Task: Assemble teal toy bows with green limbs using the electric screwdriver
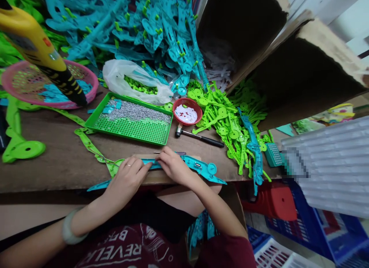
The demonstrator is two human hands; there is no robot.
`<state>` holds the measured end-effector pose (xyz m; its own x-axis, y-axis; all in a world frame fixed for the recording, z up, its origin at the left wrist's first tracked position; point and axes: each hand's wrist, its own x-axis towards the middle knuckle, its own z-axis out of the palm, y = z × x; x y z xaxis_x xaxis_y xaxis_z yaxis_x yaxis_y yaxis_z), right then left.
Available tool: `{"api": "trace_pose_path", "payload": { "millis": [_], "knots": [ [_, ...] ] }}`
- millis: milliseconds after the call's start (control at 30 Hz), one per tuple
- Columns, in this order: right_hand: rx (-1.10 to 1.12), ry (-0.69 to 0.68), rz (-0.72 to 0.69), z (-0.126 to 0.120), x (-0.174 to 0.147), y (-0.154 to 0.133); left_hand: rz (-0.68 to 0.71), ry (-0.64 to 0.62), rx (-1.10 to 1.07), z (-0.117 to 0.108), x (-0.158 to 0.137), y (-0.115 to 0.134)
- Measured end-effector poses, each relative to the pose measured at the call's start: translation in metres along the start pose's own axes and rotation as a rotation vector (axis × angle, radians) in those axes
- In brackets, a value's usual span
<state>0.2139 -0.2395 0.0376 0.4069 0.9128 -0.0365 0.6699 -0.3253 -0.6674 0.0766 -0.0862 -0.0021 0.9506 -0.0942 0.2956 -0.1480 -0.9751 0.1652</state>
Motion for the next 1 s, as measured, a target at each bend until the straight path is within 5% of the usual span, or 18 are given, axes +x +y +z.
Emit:
{"api": "trace_pose_path", "payload": {
  "millis": [333,667,833,1000],
  "knots": [
    [-0.168,0.043,0.002,0.015,0.008,0.008,0.068,0.126,-0.127,0.008,-0.009,-0.001],
    [-0.392,0.024,-0.015,0.02,0.001,0.005,-0.035,0.012,0.002,-0.001,-0.002,0.004],
    [-0.431,-0.017,-0.15,0.015,-0.005,0.013,-0.063,-0.083,0.065,-0.008,0.006,0.006],
    [-0.389,0.034,-0.119,0.014,-0.008,0.012,-0.06,-0.066,0.051,-0.008,0.007,0.004]
  ]
}}
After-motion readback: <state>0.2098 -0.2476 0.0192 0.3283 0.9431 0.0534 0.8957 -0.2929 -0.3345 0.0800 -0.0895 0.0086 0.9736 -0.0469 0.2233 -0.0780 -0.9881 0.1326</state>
